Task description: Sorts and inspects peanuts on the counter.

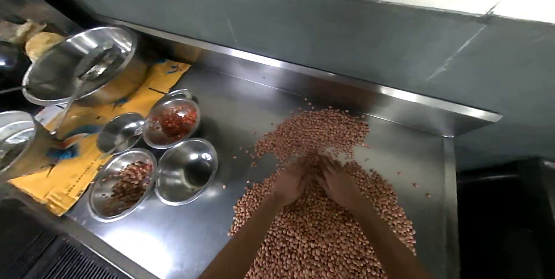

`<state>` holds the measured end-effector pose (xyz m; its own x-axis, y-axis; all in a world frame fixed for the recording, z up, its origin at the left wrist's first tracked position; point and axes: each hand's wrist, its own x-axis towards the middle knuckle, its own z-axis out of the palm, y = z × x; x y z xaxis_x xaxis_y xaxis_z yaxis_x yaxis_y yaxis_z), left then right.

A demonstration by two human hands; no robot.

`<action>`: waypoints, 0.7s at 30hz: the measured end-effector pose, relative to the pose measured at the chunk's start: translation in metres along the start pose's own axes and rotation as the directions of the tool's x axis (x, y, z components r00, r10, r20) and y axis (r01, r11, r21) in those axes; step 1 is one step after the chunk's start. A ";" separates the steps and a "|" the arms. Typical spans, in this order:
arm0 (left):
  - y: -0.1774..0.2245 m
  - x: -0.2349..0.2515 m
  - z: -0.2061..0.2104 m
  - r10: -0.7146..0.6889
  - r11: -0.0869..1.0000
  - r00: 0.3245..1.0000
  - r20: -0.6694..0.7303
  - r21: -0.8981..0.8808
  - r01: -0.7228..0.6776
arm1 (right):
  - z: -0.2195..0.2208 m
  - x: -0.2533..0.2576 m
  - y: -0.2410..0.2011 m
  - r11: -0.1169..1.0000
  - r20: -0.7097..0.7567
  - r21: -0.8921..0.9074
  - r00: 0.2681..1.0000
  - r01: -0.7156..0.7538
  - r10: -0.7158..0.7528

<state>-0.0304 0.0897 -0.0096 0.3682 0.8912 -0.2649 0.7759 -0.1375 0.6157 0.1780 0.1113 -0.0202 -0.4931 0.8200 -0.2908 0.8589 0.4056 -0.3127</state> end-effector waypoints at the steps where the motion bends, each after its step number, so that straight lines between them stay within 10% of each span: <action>1: -0.003 0.004 0.001 0.025 1.000 0.998 -0.050 0.007 -0.024 | -0.001 -0.005 -0.001 1.000 0.003 0.008 1.000 -0.003 0.003; 10: 0.014 0.014 0.005 0.130 0.987 0.977 0.167 0.073 -0.143 | -0.027 0.006 -0.010 0.987 -0.220 0.158 0.974 -0.017 0.052; 17: -0.023 -0.022 -0.023 -0.143 0.989 0.961 -0.239 0.001 0.147 | -0.004 0.043 -0.022 0.998 -0.049 -0.002 0.997 0.056 -0.056; 21: -0.059 -0.017 -0.030 -0.109 0.984 0.964 -0.242 0.111 0.139 | -0.009 0.029 -0.045 1.000 0.034 -0.003 0.999 -0.018 0.018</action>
<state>-0.0975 0.0950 -0.0190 0.1464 0.9788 -0.1429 0.8714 -0.0592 0.4869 0.1262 0.1205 -0.0069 -0.4817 0.8129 -0.3274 0.8682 0.3919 -0.3043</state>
